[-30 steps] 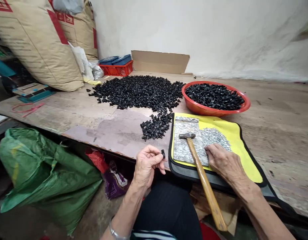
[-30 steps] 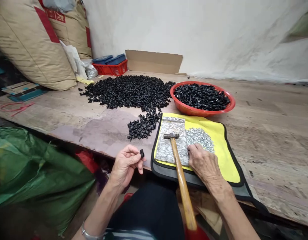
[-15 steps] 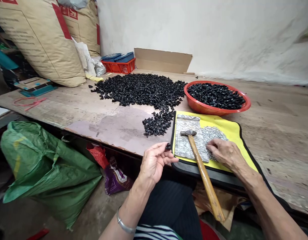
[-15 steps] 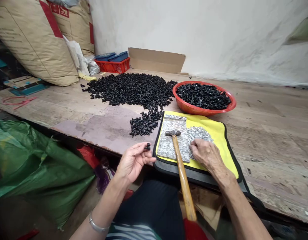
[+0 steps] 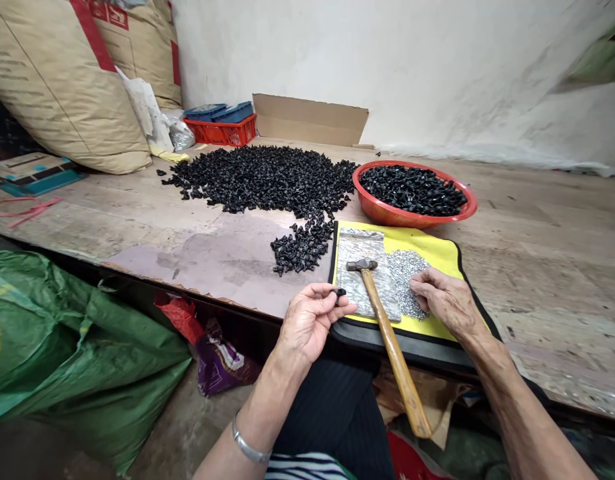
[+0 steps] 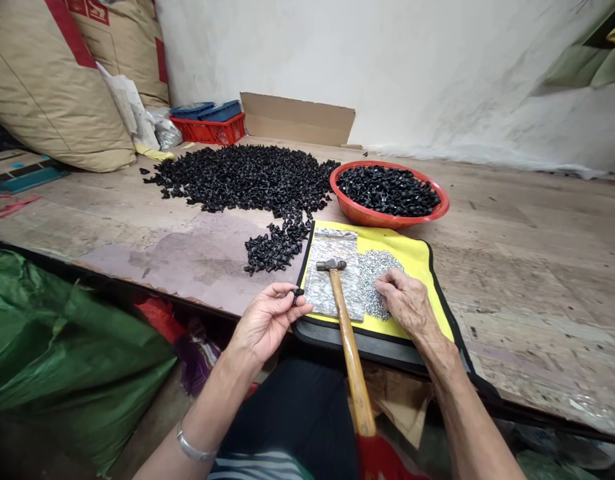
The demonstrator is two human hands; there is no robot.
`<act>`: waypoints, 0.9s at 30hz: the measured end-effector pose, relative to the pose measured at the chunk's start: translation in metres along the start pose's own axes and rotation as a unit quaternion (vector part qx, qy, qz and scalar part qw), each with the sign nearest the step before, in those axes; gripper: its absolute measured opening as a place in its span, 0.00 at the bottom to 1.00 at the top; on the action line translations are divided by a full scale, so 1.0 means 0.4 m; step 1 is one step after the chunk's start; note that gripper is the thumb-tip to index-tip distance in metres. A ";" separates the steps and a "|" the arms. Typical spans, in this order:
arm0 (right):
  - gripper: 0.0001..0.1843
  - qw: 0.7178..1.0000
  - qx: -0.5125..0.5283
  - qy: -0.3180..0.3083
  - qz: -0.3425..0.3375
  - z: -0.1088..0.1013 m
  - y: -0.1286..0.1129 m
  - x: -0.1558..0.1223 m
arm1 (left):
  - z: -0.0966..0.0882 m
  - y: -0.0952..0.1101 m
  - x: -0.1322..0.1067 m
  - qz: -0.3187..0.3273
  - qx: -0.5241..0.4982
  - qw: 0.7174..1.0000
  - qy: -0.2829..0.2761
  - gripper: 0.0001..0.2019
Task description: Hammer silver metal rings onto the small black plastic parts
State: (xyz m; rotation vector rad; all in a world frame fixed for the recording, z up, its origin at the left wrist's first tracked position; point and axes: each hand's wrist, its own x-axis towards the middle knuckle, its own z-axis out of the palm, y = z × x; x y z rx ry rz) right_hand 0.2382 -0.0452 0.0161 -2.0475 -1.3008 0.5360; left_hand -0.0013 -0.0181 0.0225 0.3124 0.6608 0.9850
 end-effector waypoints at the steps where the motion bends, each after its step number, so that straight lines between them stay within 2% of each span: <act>1: 0.09 1.000 0.018 0.006 0.004 -0.005 -0.010 -0.012 | 0.000 -0.006 -0.001 0.003 0.004 1.000 0.002 0.06; 4: 0.09 0.997 0.072 0.017 -0.020 -0.012 -0.068 -0.076 | 0.001 -0.022 -0.010 0.010 0.035 0.999 0.001 0.06; 8: 0.08 0.981 0.161 -0.035 -0.100 0.011 -0.165 -0.181 | 0.008 -0.044 -0.034 0.033 0.083 0.996 -0.001 0.09; 11: 0.06 0.971 0.217 -0.037 -0.097 0.041 -0.201 -0.219 | 0.014 -0.057 -0.049 0.041 0.098 0.994 -0.004 0.10; 17: 0.05 0.973 0.228 -0.023 -0.038 0.071 -0.198 -0.210 | 0.018 -0.073 -0.067 0.044 0.092 0.995 -0.016 0.10; 24: 0.06 0.969 0.235 -0.051 -0.053 0.076 -0.194 -0.212 | 0.015 -0.079 -0.076 0.042 0.084 0.996 -0.016 0.12; 27: 0.06 0.971 0.224 -0.046 -0.064 0.076 -0.189 -0.209 | 0.017 -0.078 -0.076 0.046 0.080 0.996 -0.007 0.13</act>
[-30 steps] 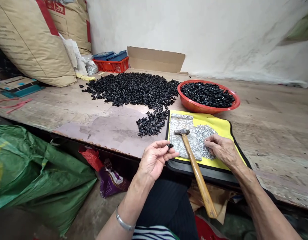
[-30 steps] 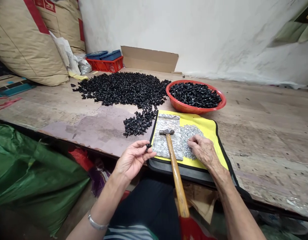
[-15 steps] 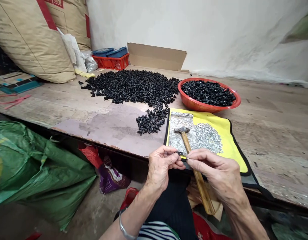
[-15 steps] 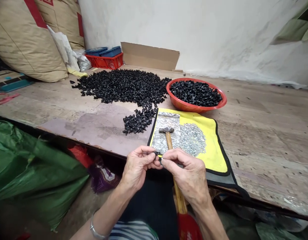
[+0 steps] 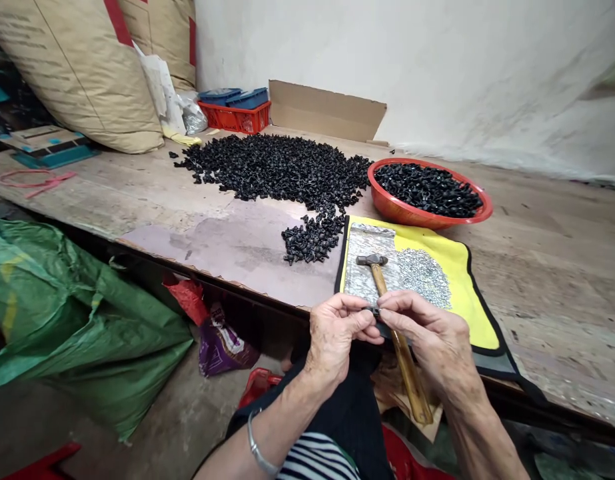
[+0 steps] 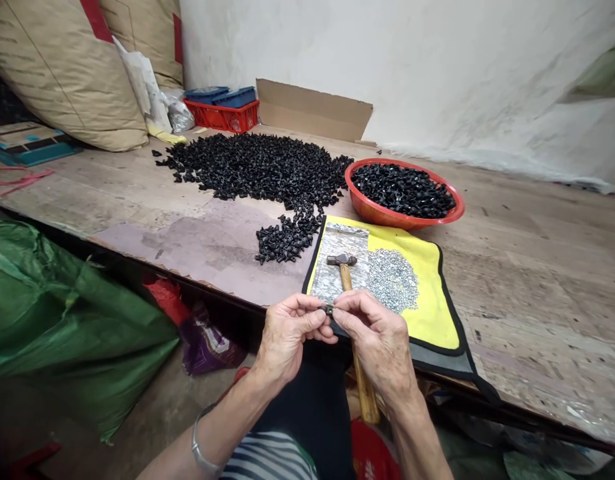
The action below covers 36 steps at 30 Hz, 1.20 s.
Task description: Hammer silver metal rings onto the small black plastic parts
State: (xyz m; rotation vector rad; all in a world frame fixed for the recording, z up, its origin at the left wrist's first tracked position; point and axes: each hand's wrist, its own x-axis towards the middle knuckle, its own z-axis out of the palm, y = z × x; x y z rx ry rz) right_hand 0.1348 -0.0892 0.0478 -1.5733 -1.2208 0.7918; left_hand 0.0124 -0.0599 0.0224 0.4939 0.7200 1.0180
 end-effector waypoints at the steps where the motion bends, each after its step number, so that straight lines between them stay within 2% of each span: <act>1: 0.06 1.000 -0.001 0.002 -0.004 -0.001 0.002 0.001 | 0.001 0.000 0.001 0.000 -0.002 1.000 0.002 0.13; 5: 0.06 1.000 0.006 0.001 0.000 -0.002 0.004 0.009 | 0.000 0.001 0.002 -0.005 0.000 1.000 0.009 0.13; 15: 0.07 0.994 0.027 0.008 0.108 0.008 -0.009 0.028 | -0.009 -0.008 0.004 0.001 0.037 0.999 0.011 0.10; 20: 0.10 0.980 0.106 -0.027 0.167 0.010 -0.006 0.030 | -0.020 -0.011 0.009 0.021 0.075 0.997 -0.010 0.07; 26: 0.08 0.959 0.217 -0.018 0.182 0.017 -0.002 0.016 | -0.023 -0.005 0.011 0.033 0.053 0.997 -0.047 0.09; 31: 0.07 0.951 0.243 0.012 0.189 0.030 -0.013 0.009 | -0.024 -0.005 0.005 0.029 0.036 0.996 -0.079 0.09; 34: 0.07 0.947 0.257 0.040 0.188 0.035 -0.015 0.005 | -0.024 -0.004 -0.001 0.028 0.039 0.996 -0.077 0.10; 36: 0.08 0.945 0.263 0.037 0.193 0.034 -0.017 0.001 | -0.022 0.000 -0.004 0.024 0.042 0.996 -0.071 0.10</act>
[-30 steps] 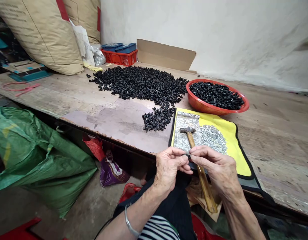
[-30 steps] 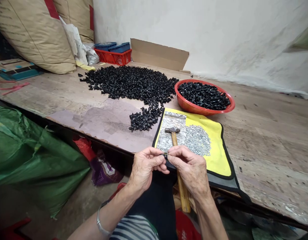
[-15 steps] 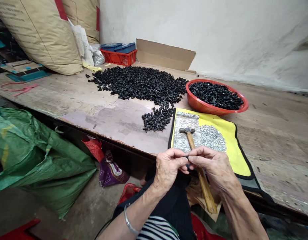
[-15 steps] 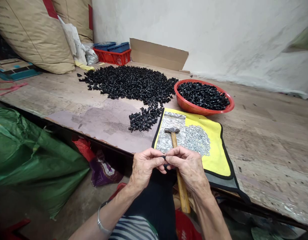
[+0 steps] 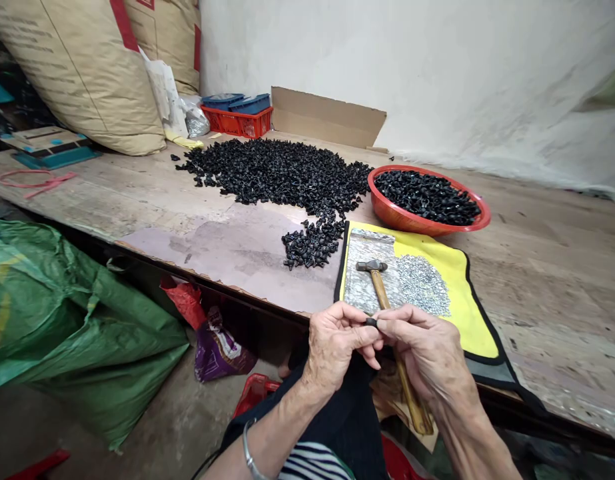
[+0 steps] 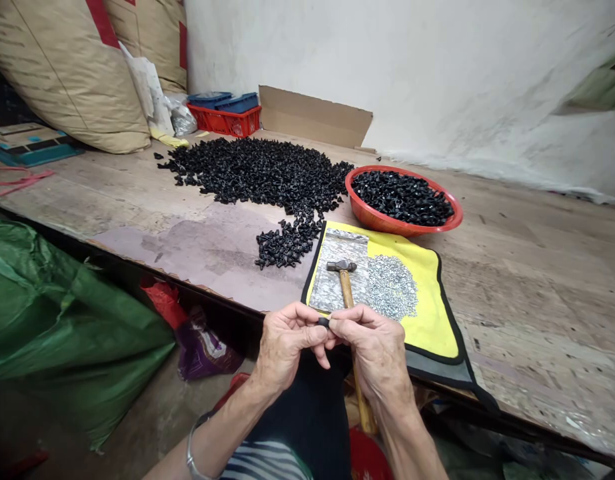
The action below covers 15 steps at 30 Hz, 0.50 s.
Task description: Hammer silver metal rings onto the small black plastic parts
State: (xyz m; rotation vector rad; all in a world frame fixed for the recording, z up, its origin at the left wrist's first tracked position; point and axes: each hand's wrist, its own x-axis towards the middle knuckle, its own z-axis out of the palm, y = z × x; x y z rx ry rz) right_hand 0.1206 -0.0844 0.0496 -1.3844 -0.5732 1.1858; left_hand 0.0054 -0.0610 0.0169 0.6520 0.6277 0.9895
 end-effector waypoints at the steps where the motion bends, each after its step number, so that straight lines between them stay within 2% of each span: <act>1: 0.08 1.000 0.001 -0.007 0.006 -0.001 -0.002 -0.002 | 0.001 0.003 -0.001 -0.001 0.004 1.000 0.003 0.09; 4: 0.08 1.000 0.005 -0.014 0.014 -0.003 -0.009 -0.007 | 0.004 0.014 -0.003 -0.002 0.022 1.000 0.009 0.07; 8: 0.08 1.000 0.000 0.006 0.004 0.004 -0.008 -0.007 | 0.004 0.022 -0.005 0.000 0.030 0.999 0.028 0.07; 15: 0.08 1.000 0.014 0.015 0.013 0.015 0.021 0.005 | -0.004 0.008 0.000 0.011 0.025 0.997 0.068 0.07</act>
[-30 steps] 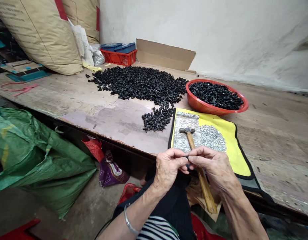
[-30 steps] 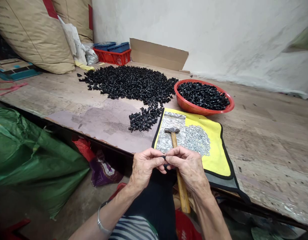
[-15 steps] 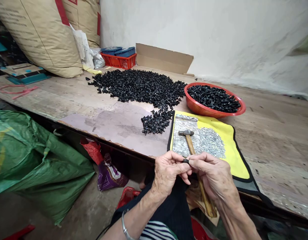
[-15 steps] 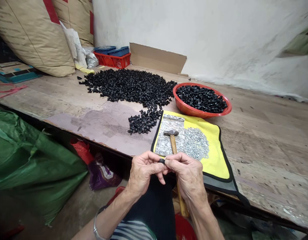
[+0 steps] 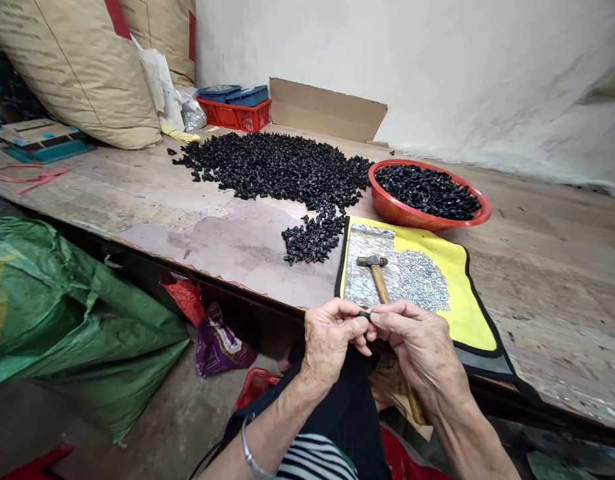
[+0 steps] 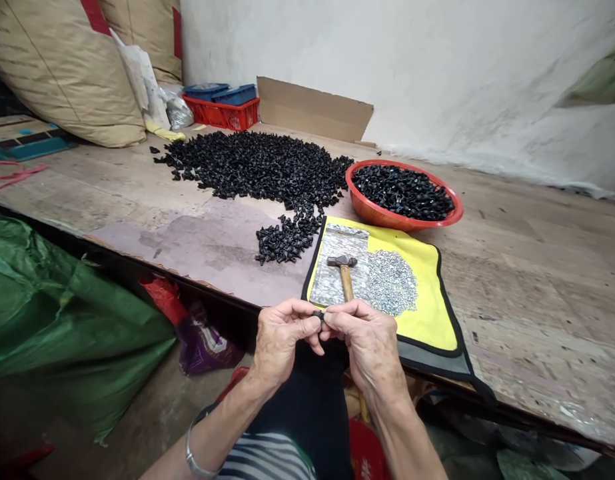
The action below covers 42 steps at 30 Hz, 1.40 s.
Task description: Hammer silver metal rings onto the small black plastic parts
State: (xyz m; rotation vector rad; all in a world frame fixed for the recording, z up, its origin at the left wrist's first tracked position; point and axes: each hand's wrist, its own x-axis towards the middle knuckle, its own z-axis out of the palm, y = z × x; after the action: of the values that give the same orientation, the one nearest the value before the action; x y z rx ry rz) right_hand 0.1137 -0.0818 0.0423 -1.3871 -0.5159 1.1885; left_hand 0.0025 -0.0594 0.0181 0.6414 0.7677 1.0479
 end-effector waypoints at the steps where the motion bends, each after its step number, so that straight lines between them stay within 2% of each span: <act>1: 0.08 1.000 0.000 -0.004 0.001 0.000 0.001 0.002 | 0.000 0.000 0.002 -0.002 -0.005 1.000 0.001 0.07; 9: 0.15 0.999 -0.034 -0.028 0.002 -0.005 -0.019 0.011 | -0.002 0.018 0.022 -0.004 -0.019 1.000 -0.007 0.08; 11: 0.18 0.997 -0.073 -0.011 -0.006 -0.021 -0.030 0.013 | -0.006 0.023 0.030 -0.006 -0.015 1.000 0.001 0.09; 13: 0.19 0.985 -0.166 0.028 -0.039 -0.044 -0.037 0.014 | -0.011 0.027 0.041 -0.007 -0.009 1.000 0.008 0.10; 14: 0.18 0.966 -0.244 0.054 -0.067 -0.056 -0.038 0.014 | -0.015 0.029 0.048 -0.009 -0.003 1.000 0.010 0.10; 15: 0.17 0.933 -0.336 0.080 -0.100 -0.067 -0.036 0.013 | -0.018 0.031 0.055 -0.011 0.002 1.000 0.012 0.10; 18: 0.15 0.798 -0.570 0.103 -0.169 -0.088 -0.015 0.012 | -0.025 0.034 0.077 -0.013 0.025 0.999 0.020 0.10; 19: 0.14 0.775 -0.601 0.094 -0.172 -0.090 -0.005 0.013 | -0.026 0.035 0.086 -0.011 0.036 0.999 0.023 0.09; 20: 0.13 0.771 -0.610 0.085 -0.163 -0.091 0.003 0.015 | -0.028 0.035 0.094 -0.009 0.050 0.998 0.026 0.09; 21: 0.11 0.785 -0.598 0.078 -0.141 -0.090 0.010 0.018 | -0.029 0.035 0.102 -0.006 0.067 0.997 0.029 0.08; 23: 0.09 0.855 -0.509 0.070 -0.064 -0.088 0.014 0.026 | -0.031 0.034 0.118 -0.001 0.106 0.994 0.035 0.06; 25: 0.10 0.936 -0.348 0.033 0.031 -0.087 0.006 0.035 | -0.033 0.030 0.132 -0.004 0.144 0.989 0.042 0.05; 26: 0.11 0.963 -0.259 0.002 0.077 -0.088 -0.001 0.039 | -0.034 0.027 0.138 -0.008 0.162 0.986 0.044 0.04; 27: 0.12 0.977 -0.179 -0.025 0.116 -0.089 -0.010 0.043 | -0.035 0.024 0.142 -0.013 0.178 0.983 0.045 0.04; 29: 0.12 0.981 -0.074 -0.057 0.173 -0.093 -0.027 0.048 | -0.037 0.018 0.149 -0.021 0.206 0.977 0.047 0.04; 32: 0.12 0.979 -0.060 -0.044 0.190 -0.099 -0.039 0.047 | -0.037 0.016 0.151 -0.017 0.234 0.971 0.047 0.05; 37: 0.15 0.975 -0.218 -0.007 0.052 -0.109 -0.018 0.003 | -0.043 0.019 0.149 -0.027 0.233 0.971 0.035 0.06; 39: 0.17 0.958 -0.287 0.010 -0.018 -0.111 -0.006 -0.020 | -0.046 0.019 0.149 -0.031 0.224 0.973 0.037 0.05; 42: 0.17 0.912 -0.392 0.042 -0.113 -0.115 0.012 -0.041 | -0.047 0.017 0.149 -0.030 0.224 0.973 0.039 0.05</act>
State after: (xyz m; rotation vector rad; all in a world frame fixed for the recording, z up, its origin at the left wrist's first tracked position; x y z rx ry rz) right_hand 0.1456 -0.1184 0.0347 -1.9704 -1.1406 0.7386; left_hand 0.0013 0.0000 -0.0021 0.9577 1.1006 0.8513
